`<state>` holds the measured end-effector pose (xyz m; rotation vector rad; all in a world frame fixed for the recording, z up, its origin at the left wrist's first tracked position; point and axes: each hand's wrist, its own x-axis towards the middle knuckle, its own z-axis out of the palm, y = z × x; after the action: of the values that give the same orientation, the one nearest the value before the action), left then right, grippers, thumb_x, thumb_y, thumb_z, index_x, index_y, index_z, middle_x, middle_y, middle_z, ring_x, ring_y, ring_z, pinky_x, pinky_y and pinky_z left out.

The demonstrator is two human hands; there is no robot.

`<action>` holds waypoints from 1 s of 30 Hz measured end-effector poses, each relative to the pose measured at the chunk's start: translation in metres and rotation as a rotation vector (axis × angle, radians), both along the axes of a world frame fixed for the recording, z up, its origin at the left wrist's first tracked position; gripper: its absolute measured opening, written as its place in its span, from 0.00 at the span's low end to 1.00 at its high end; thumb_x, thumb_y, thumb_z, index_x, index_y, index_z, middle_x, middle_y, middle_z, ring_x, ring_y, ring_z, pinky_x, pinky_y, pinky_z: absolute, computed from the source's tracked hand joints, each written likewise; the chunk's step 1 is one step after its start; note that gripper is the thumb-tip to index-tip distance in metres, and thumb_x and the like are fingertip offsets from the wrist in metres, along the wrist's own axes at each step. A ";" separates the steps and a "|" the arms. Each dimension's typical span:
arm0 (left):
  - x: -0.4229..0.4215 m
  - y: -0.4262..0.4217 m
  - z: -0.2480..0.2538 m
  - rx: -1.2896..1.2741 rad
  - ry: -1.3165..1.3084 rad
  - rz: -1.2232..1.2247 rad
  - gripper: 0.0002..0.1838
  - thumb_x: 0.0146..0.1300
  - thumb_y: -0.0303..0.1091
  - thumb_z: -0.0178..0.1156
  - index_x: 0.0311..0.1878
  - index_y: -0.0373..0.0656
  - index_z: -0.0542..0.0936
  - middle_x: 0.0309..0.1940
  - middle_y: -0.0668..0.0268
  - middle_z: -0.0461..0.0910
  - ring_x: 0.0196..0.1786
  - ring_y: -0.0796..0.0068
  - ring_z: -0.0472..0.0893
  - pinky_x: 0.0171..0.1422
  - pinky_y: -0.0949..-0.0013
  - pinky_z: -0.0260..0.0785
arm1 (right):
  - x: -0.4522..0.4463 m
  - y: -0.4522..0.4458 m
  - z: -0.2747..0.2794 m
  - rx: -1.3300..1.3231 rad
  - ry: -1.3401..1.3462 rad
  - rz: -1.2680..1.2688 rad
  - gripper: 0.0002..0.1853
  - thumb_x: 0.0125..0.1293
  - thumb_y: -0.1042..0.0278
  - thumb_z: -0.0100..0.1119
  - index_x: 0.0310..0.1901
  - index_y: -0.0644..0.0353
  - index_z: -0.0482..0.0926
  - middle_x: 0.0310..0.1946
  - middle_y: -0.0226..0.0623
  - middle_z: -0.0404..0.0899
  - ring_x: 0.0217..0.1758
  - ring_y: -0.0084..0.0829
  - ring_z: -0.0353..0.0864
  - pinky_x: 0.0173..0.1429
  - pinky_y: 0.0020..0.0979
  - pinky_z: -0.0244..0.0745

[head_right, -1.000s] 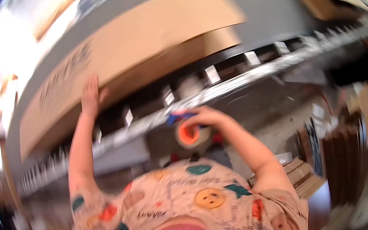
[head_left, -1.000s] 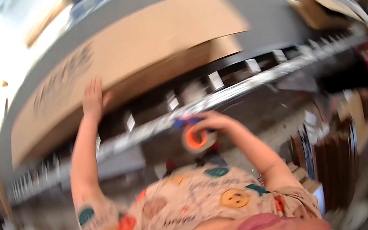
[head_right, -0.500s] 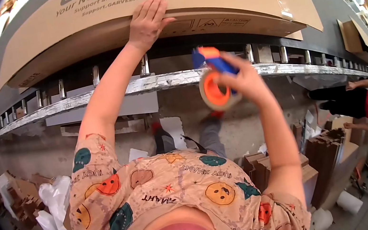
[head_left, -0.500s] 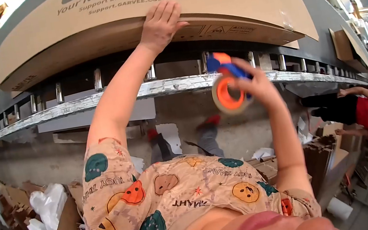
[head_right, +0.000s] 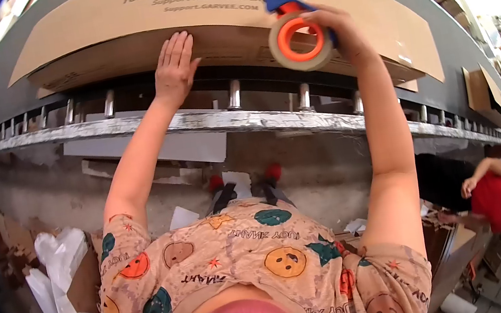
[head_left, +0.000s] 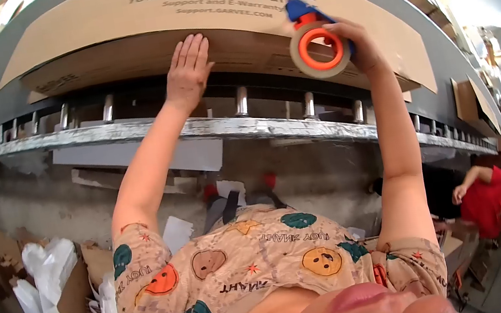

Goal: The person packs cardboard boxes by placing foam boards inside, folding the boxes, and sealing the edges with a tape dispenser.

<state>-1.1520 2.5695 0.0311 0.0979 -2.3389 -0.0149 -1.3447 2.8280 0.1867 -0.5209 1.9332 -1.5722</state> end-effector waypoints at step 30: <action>-0.013 -0.050 0.010 0.049 -0.189 0.131 0.29 0.45 0.48 0.68 0.49 0.41 0.76 0.47 0.60 0.77 0.54 0.61 0.74 0.60 0.59 0.65 | 0.017 -0.172 -0.099 0.170 1.546 0.735 0.45 0.52 0.54 0.65 0.68 0.66 0.56 0.68 0.52 0.56 0.73 0.49 0.52 0.74 0.45 0.49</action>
<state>-1.1650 2.5190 0.0411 0.2878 -2.5163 0.0014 -1.3281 2.6559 0.0878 -2.4902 2.1931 -0.3437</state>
